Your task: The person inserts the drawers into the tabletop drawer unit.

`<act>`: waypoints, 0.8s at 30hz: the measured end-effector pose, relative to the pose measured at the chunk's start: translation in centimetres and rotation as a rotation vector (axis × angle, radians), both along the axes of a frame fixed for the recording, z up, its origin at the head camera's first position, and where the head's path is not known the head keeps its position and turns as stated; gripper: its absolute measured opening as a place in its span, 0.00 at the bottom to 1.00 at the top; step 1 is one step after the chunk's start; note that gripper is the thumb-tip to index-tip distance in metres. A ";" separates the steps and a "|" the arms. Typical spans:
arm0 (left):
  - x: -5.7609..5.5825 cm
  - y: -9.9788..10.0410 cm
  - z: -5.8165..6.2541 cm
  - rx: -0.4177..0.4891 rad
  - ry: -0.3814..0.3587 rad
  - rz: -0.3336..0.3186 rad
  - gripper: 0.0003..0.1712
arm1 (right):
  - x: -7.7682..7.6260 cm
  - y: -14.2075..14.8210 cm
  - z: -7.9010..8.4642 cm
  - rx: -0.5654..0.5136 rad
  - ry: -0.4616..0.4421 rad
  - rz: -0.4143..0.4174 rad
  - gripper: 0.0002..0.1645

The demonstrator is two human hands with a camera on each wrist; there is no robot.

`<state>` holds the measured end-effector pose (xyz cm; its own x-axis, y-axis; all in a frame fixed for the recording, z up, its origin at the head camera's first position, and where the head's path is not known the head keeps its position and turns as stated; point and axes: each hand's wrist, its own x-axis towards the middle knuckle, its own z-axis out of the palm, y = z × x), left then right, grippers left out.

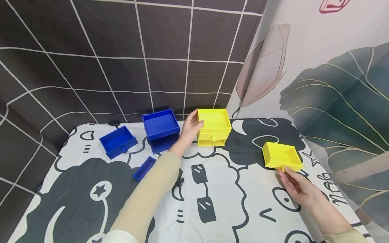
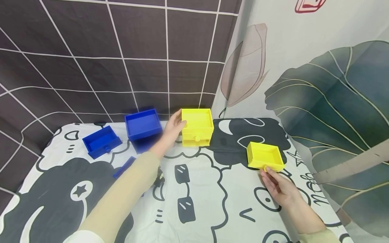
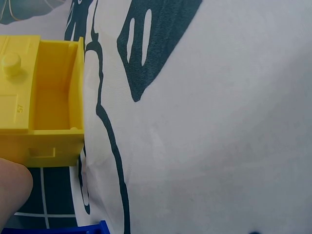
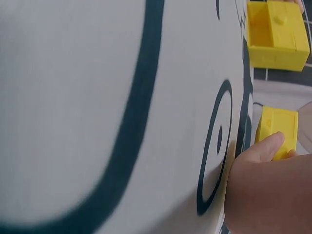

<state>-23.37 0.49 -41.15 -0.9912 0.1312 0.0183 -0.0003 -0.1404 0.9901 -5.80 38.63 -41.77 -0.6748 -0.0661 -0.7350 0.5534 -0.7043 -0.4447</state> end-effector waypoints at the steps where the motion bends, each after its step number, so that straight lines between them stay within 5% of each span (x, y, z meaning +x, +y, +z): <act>1: 0.0 0.0 0.0 -0.002 0.000 0.001 0.39 | 0.0 -0.2 0.0 -0.004 0.002 0.002 0.15; 24: -0.2 0.0 -0.2 -0.001 0.001 -0.002 0.39 | 0.2 -5.6 -0.4 0.135 0.094 0.161 0.15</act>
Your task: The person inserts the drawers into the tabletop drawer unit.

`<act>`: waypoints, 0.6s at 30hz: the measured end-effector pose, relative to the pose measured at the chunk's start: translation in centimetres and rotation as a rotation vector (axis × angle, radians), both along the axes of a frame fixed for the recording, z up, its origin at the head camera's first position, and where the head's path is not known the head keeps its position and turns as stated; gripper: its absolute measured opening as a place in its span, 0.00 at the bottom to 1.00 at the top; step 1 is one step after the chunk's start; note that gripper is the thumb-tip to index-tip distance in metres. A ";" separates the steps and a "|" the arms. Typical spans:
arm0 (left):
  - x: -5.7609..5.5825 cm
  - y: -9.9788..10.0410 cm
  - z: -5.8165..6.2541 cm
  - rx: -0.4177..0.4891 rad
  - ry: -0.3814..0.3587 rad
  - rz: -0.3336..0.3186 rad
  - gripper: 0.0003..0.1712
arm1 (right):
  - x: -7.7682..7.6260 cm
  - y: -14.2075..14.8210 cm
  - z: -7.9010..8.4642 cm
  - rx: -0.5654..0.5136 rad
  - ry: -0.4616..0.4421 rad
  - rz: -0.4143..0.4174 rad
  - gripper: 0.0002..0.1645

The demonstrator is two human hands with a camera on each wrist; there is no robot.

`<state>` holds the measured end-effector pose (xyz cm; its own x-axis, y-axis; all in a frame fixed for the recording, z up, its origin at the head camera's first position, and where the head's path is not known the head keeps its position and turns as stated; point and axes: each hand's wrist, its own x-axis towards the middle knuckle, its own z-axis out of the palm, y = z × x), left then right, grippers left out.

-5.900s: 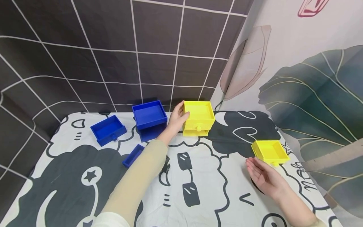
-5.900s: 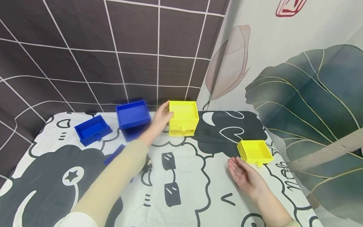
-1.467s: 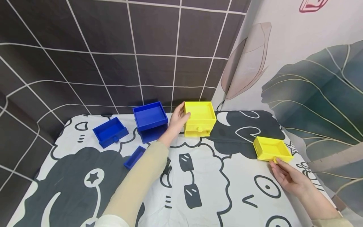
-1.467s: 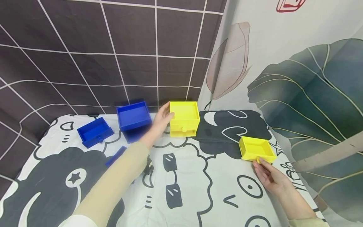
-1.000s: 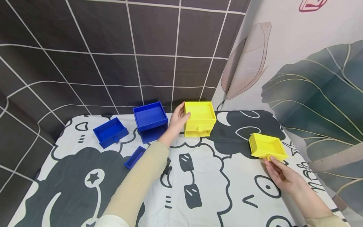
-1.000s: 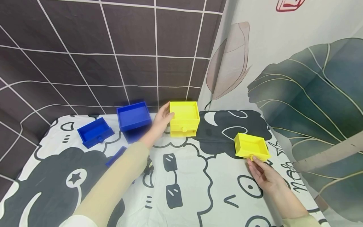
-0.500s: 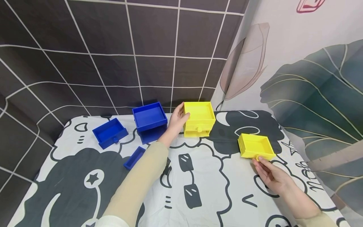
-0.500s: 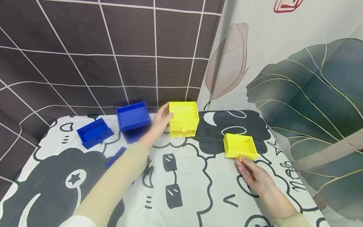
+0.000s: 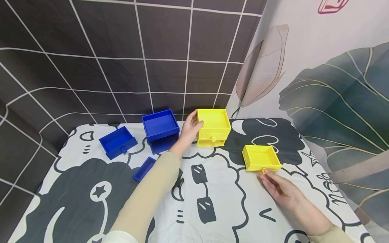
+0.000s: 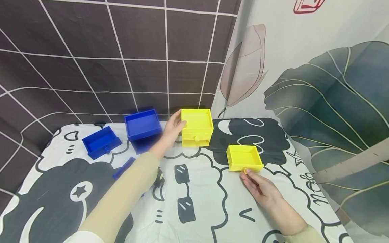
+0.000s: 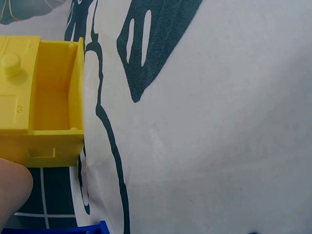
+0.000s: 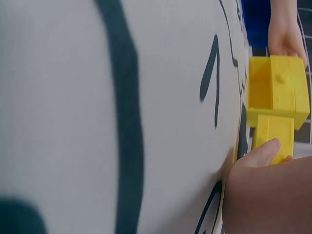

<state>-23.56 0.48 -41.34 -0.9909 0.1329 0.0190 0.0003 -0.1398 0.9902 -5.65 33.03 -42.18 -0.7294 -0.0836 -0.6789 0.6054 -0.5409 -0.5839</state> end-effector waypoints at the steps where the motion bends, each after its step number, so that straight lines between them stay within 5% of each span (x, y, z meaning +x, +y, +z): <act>1: 0.0 0.0 0.0 0.000 -0.001 0.000 0.39 | 0.0 -0.2 0.0 -0.002 0.013 0.010 0.15; 9: 0.2 0.0 0.1 -0.003 -0.004 0.003 0.39 | 0.3 -1.7 -0.2 0.014 0.068 0.085 0.13; 18: 0.2 0.0 0.1 -0.005 0.002 0.000 0.39 | 0.3 -3.9 -0.1 0.054 0.021 0.114 0.11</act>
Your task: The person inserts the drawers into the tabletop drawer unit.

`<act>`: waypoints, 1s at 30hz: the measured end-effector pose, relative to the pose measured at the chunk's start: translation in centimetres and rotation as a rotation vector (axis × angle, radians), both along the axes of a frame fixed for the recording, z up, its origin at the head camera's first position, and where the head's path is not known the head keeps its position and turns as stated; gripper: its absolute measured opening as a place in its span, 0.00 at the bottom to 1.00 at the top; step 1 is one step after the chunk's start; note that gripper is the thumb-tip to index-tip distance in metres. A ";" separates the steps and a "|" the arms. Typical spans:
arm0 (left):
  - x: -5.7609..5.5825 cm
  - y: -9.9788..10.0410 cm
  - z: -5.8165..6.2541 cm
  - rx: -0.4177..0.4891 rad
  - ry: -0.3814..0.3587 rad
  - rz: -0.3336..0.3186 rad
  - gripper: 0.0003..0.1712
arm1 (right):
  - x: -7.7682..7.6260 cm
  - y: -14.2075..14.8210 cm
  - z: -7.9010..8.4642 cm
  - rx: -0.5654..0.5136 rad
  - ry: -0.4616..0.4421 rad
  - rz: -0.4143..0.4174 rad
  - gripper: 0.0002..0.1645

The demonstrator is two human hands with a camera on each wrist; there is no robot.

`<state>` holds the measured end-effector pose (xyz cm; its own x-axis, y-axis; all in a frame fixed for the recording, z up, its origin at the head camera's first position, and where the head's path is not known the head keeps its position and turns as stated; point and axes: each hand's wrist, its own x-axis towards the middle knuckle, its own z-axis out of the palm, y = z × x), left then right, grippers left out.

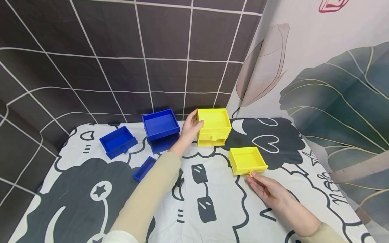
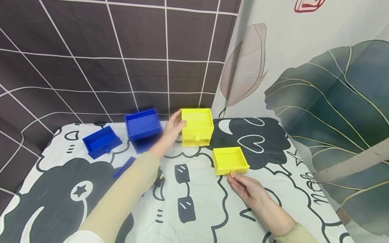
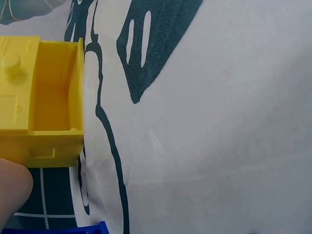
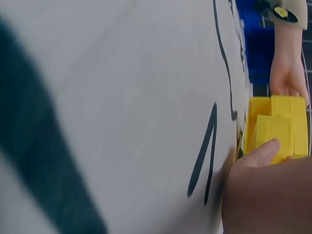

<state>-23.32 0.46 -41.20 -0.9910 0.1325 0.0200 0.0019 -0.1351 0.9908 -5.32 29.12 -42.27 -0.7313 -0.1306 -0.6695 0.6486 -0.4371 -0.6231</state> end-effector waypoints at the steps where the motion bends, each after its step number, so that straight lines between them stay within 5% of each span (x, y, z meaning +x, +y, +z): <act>1: 0.0 0.0 0.0 -0.001 0.000 0.000 0.39 | 0.0 -0.3 0.0 0.004 0.001 0.004 0.11; 30: 0.1 -0.1 0.1 0.006 -0.006 -0.009 0.38 | -2.3 -8.4 -0.6 0.061 0.050 0.044 0.10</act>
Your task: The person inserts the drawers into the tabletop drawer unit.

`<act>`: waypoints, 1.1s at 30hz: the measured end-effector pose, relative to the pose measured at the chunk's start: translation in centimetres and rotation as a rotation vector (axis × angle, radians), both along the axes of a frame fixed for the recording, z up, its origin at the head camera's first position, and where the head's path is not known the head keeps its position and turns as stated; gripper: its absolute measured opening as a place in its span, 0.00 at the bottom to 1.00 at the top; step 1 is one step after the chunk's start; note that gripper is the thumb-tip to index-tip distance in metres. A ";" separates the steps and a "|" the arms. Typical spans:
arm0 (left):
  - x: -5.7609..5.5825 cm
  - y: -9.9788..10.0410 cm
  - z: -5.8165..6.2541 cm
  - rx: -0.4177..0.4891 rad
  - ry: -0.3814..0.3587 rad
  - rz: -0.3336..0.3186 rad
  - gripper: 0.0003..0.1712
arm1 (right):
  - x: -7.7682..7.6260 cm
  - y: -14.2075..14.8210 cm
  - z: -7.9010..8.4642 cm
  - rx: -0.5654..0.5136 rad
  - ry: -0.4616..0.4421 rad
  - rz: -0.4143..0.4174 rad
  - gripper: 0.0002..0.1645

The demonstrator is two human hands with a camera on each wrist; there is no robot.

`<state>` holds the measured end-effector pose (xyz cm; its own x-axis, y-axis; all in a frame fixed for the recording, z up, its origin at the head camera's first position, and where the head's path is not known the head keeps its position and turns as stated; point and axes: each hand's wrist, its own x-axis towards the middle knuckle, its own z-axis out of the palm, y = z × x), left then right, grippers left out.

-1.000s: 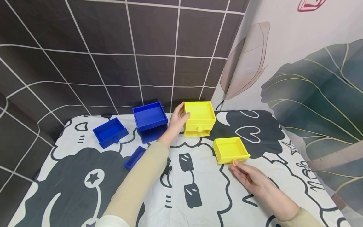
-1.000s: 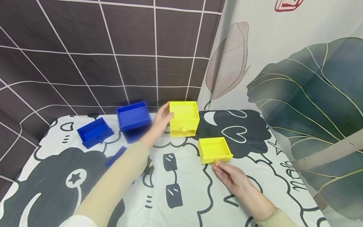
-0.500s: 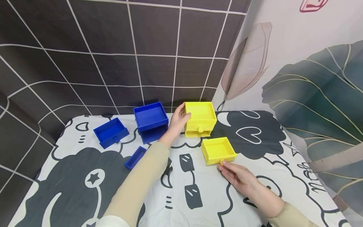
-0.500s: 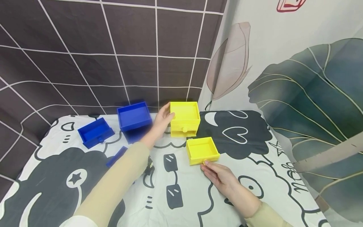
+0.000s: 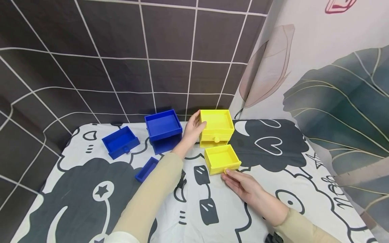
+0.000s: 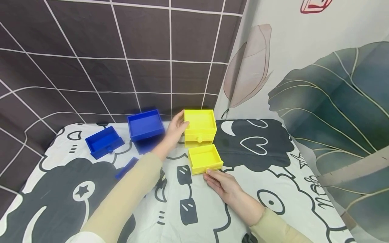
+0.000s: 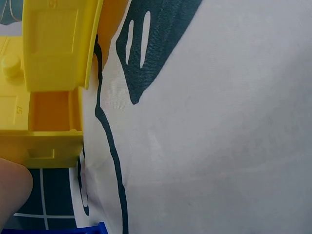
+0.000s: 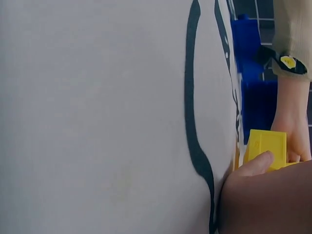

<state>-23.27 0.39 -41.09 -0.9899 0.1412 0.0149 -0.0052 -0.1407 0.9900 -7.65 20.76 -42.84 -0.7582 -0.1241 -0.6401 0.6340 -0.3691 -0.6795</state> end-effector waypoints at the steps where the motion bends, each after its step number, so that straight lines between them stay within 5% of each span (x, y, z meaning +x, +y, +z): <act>1: 0.0 0.0 0.0 0.001 0.001 0.000 0.38 | -0.1 -0.2 0.0 -0.003 0.000 -0.003 0.10; 16: 0.0 0.2 -0.1 0.006 0.004 0.015 0.38 | -1.5 -1.9 -0.2 -0.014 0.004 -0.074 0.14; 33: -0.1 0.2 -0.2 -0.001 -0.015 0.023 0.39 | -1.5 -3.7 -0.4 0.081 0.005 -0.166 0.05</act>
